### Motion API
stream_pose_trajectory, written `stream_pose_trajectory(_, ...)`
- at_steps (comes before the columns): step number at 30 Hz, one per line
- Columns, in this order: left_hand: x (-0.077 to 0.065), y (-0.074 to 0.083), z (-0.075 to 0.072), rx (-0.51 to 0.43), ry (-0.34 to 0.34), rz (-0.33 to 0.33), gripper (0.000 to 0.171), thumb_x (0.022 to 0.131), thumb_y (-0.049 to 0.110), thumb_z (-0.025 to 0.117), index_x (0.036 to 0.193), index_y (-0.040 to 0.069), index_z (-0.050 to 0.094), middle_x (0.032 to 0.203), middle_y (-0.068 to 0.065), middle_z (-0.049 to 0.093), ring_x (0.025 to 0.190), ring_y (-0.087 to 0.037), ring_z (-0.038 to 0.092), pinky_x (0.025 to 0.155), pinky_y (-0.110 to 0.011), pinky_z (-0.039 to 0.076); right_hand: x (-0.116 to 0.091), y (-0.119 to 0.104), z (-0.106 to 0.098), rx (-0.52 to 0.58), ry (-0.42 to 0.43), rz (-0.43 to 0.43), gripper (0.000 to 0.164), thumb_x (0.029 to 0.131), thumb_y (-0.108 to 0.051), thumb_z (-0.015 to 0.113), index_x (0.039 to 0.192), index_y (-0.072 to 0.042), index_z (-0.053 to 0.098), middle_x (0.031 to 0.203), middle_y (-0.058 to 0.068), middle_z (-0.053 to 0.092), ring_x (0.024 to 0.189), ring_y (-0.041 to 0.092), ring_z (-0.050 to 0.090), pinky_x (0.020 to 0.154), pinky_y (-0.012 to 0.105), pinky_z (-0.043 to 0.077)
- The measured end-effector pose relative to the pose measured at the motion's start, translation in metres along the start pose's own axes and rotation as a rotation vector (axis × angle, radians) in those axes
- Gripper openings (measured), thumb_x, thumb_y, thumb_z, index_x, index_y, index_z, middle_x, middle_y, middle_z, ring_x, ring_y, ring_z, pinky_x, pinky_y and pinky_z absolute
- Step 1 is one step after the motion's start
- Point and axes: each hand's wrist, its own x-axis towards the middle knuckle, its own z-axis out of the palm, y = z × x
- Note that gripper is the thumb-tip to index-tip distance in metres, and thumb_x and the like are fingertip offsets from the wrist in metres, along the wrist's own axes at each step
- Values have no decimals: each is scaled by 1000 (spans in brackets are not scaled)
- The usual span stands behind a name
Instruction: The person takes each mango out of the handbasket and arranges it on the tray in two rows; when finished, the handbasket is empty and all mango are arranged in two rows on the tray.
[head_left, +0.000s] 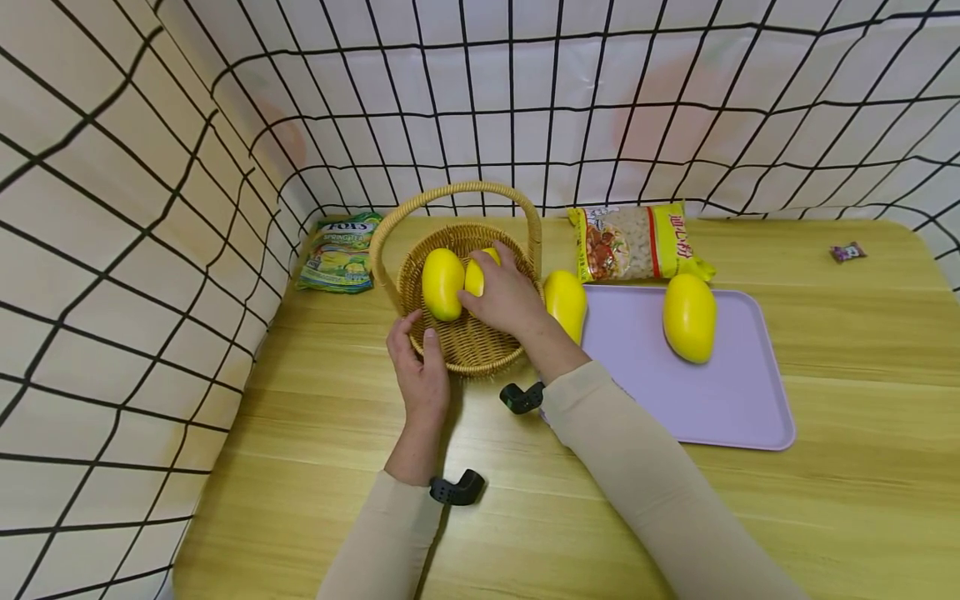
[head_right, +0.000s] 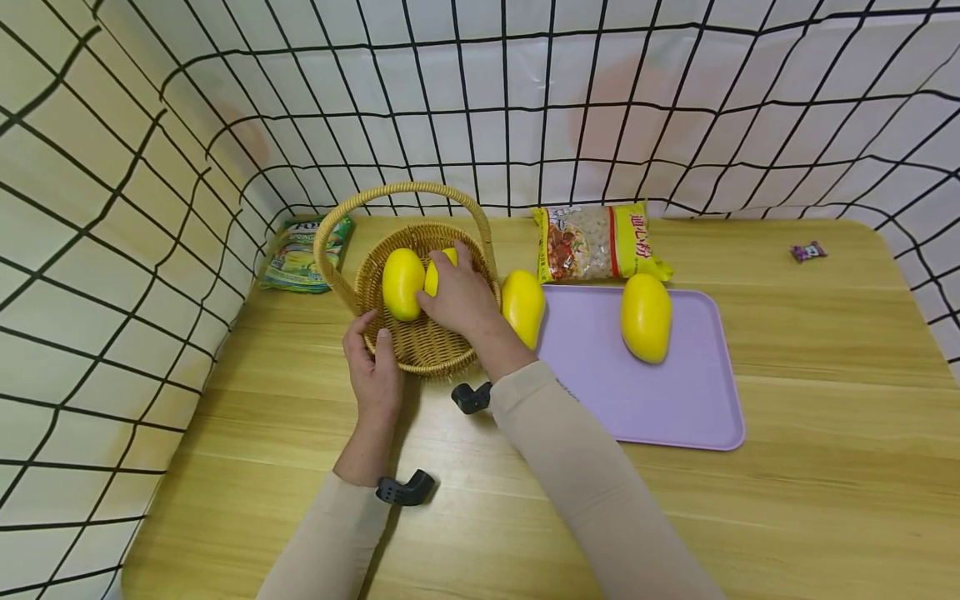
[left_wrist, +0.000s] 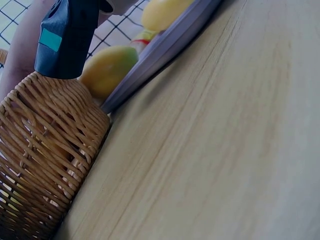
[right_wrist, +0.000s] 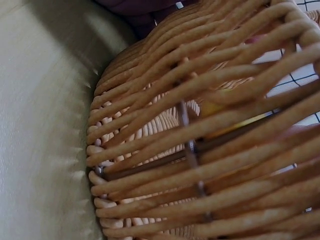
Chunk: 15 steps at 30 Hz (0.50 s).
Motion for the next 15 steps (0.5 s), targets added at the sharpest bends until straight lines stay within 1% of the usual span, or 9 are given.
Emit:
stream_pose_trajectory(9, 3, 0, -1, -21, -5, -16, 37, 101, 17, 53, 136, 5, 54, 148, -13, 43, 145, -24, 37, 124, -47, 24, 0, 0, 0, 20, -8, 9, 72, 97, -45, 64, 159, -20, 36, 171, 14, 12, 134, 45, 53, 109, 57, 45)
stream_pose_trajectory(15, 4, 1, -2, -36, -2, -18, 36, 101, 15, 53, 136, 5, 55, 147, -12, 44, 145, -23, 37, 124, -45, 24, 1, 0, 1, 11, -16, 15, 72, 98, -44, 63, 159, -20, 34, 171, 14, 12, 134, 44, 53, 110, 56, 45)
